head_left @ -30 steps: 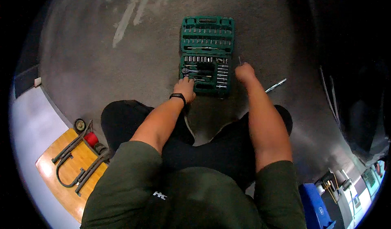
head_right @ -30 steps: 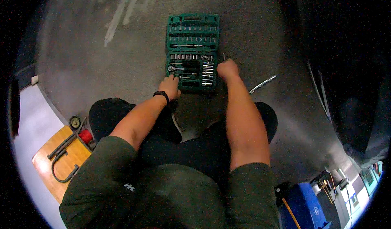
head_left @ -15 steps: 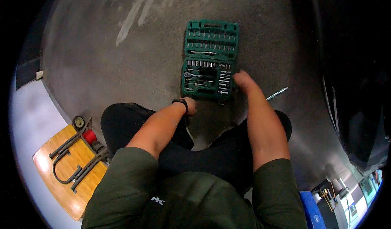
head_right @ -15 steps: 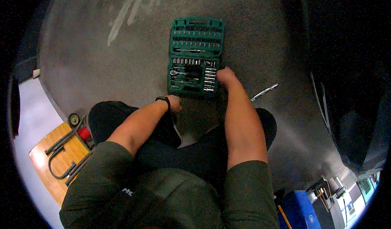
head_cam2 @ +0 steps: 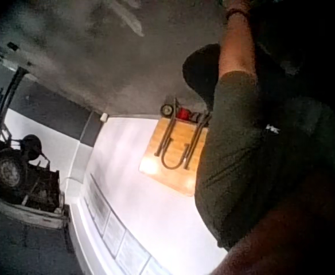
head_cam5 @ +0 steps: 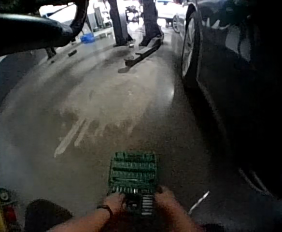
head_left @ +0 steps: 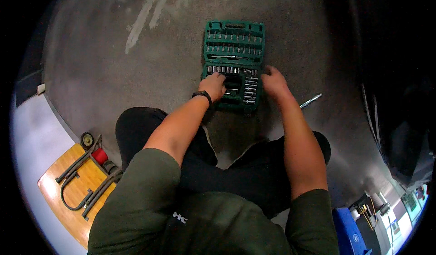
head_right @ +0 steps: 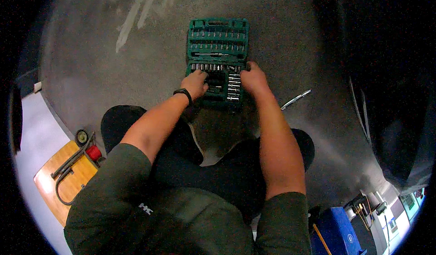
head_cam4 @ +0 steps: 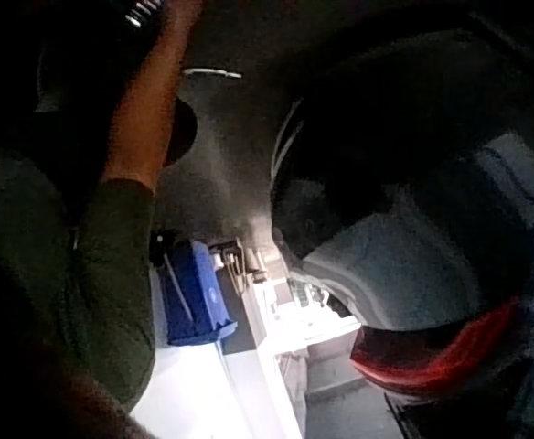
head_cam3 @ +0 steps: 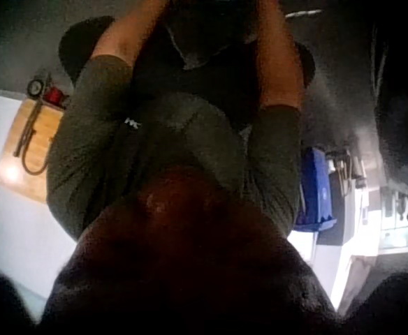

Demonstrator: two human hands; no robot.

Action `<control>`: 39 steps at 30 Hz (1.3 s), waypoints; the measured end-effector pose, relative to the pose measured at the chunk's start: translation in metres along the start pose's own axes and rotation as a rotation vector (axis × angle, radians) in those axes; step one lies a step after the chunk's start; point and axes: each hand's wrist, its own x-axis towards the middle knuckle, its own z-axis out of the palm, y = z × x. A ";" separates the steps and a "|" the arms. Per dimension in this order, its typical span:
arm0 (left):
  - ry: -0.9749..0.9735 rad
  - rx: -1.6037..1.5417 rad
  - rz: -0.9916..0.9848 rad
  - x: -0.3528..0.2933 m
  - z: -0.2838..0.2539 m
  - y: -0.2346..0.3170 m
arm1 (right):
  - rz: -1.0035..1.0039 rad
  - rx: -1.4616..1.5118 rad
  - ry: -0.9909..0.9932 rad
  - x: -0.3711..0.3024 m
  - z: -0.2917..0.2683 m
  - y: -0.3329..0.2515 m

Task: The person uses a screwdriver to pry and unscrew a taillight assembly from a vehicle. They then walk to retrieve a green tool case, sit on the floor, assemble a ratchet with an extension, and continue prying at the light fixture until the unit is loosened.

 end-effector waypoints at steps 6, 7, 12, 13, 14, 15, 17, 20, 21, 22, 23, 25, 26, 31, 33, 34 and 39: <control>0.009 0.209 0.143 0.009 0.016 0.001 | -0.007 -0.018 -0.009 -0.007 0.000 -0.003; 0.018 0.244 0.140 0.012 0.017 0.000 | -0.026 -0.017 -0.011 -0.007 0.000 -0.002; 0.073 0.387 0.224 0.025 0.028 0.002 | -0.046 -0.022 -0.020 -0.002 0.000 0.008; 0.062 0.419 0.235 0.025 0.028 0.002 | -0.024 -0.027 -0.034 -0.001 0.000 0.007; 0.064 0.420 0.232 0.024 0.028 0.001 | -0.002 -0.032 -0.047 0.000 0.001 0.006; 0.083 0.390 0.241 0.023 0.027 0.000 | -0.006 -0.032 -0.048 0.000 0.002 0.005; 0.104 0.366 0.238 0.017 0.023 -0.006 | -0.046 -0.014 -0.041 -0.004 0.005 -0.001; 0.200 0.400 0.328 0.015 0.015 -0.007 | -0.061 -0.003 -0.083 -0.003 0.004 -0.002; 0.115 0.320 0.293 0.015 0.011 -0.007 | -0.060 -0.002 -0.082 -0.001 0.004 -0.002; 0.035 0.243 0.264 0.017 0.002 -0.002 | -0.061 -0.019 -0.075 0.001 0.004 -0.001; 0.037 0.246 0.268 0.015 -0.007 0.004 | -0.062 -0.039 -0.075 0.002 0.005 0.000; 0.036 0.158 0.172 0.009 -0.029 0.015 | -0.070 -0.025 -0.078 0.004 0.008 0.002; 0.039 0.161 0.169 0.005 -0.040 0.017 | -0.080 -0.012 -0.089 0.005 0.009 -0.001; -0.203 -0.173 0.283 -0.043 -0.131 0.030 | -0.064 -0.060 -0.135 0.004 0.008 -0.003; -0.111 -0.199 0.451 -0.071 -0.157 0.029 | -0.055 -0.087 -0.134 0.014 0.010 0.007; -0.110 -0.204 0.465 -0.082 -0.168 0.035 | -0.074 -0.119 -0.135 0.020 0.009 0.018; 0.257 -0.343 0.364 -0.116 -0.179 0.020 | -0.059 -0.130 -0.228 0.010 0.012 0.003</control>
